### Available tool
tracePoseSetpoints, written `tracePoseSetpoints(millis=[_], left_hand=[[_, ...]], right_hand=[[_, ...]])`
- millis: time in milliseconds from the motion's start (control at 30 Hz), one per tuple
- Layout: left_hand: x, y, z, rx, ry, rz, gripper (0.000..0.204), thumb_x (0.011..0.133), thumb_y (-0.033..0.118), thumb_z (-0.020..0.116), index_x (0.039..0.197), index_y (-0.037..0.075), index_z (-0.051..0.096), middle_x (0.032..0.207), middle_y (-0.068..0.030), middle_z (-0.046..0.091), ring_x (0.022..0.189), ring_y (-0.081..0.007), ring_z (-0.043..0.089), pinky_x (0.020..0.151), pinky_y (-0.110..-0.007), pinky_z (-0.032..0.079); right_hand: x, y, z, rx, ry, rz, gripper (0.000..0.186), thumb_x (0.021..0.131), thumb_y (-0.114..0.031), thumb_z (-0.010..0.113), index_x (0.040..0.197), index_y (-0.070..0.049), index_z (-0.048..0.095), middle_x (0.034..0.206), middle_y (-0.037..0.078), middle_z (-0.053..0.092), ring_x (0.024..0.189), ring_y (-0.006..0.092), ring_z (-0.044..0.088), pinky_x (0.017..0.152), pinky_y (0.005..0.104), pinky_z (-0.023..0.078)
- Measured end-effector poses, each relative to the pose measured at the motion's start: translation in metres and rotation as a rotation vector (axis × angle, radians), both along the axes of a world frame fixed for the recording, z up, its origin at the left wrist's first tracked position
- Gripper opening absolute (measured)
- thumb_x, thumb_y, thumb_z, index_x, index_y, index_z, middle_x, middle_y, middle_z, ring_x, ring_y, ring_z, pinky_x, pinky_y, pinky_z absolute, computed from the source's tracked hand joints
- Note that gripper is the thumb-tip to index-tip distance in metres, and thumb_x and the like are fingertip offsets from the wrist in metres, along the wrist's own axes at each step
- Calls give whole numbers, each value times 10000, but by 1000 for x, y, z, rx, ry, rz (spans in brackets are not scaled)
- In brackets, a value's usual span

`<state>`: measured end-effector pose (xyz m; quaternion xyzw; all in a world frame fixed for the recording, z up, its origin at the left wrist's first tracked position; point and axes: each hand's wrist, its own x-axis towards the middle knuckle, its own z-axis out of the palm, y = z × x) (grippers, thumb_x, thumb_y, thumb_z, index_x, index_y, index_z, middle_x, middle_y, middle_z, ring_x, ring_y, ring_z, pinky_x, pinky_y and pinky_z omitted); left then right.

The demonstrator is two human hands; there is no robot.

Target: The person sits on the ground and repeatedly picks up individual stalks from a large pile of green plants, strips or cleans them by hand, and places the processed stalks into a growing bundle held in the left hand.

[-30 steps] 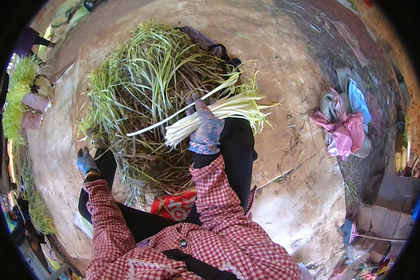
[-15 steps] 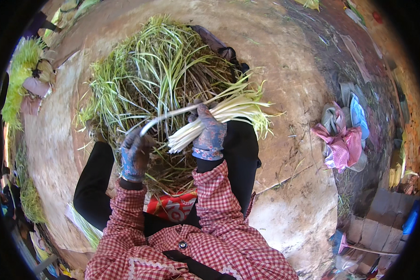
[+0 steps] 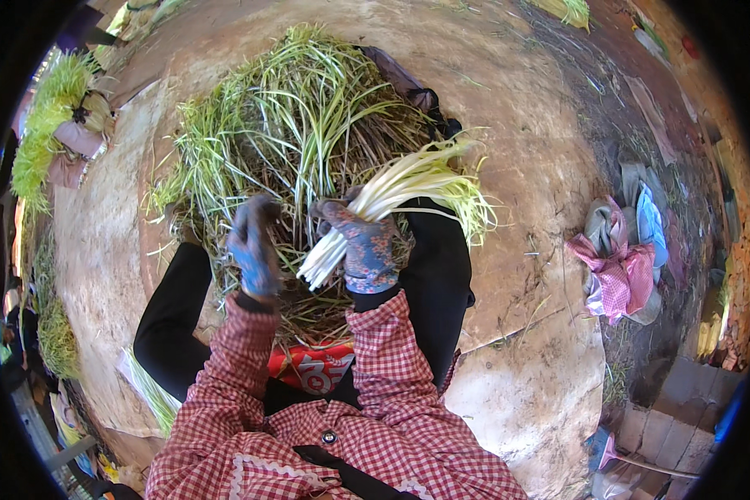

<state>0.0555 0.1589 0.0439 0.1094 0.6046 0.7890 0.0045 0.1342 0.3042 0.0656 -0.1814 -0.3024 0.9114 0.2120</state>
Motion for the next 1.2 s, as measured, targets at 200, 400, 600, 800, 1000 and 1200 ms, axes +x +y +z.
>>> tracePoseSetpoints(millis=[200,400,600,800,1000,1200], left_hand=[[-76,19,-67,-1253,-34,-274,350,807,208,693,1086,0,657,977,-171,697,858,-248,681,792,-336,521],[-38,-16,-24,-336,-206,-142,226,845,126,696,1028,2,648,865,-68,678,706,-120,612,637,-247,495],[-4,-36,38,192,-172,-165,210,834,12,678,1038,7,632,891,-78,689,791,-162,665,699,-279,538],[11,-12,57,261,-314,-119,166,853,3,657,1019,-2,656,908,-81,698,774,-140,657,719,-247,526],[29,4,39,-104,-13,-106,130,871,-14,625,995,2,661,884,-27,627,731,-92,581,670,-217,474],[30,21,37,-287,149,-302,169,816,-67,623,965,14,628,863,-55,581,785,-144,571,698,-275,473]], right_hand=[[-2,-1,3,76,-26,106,267,806,43,673,982,-88,522,857,161,687,803,304,696,580,322,538],[-5,-4,-2,42,-101,34,323,792,20,704,1018,-102,509,872,137,690,794,271,699,598,306,543],[-3,-5,-1,2,0,9,288,801,27,685,1008,-109,538,869,119,688,770,247,695,583,316,530],[10,1,11,-31,175,-12,285,799,17,686,1009,-121,551,887,125,686,770,257,691,577,317,519],[4,5,16,-22,-130,-42,314,790,36,688,1020,-104,527,951,155,677,772,248,693,628,305,548],[9,8,28,529,-340,22,291,719,-3,782,940,26,596,873,88,677,767,138,652,719,276,537]])
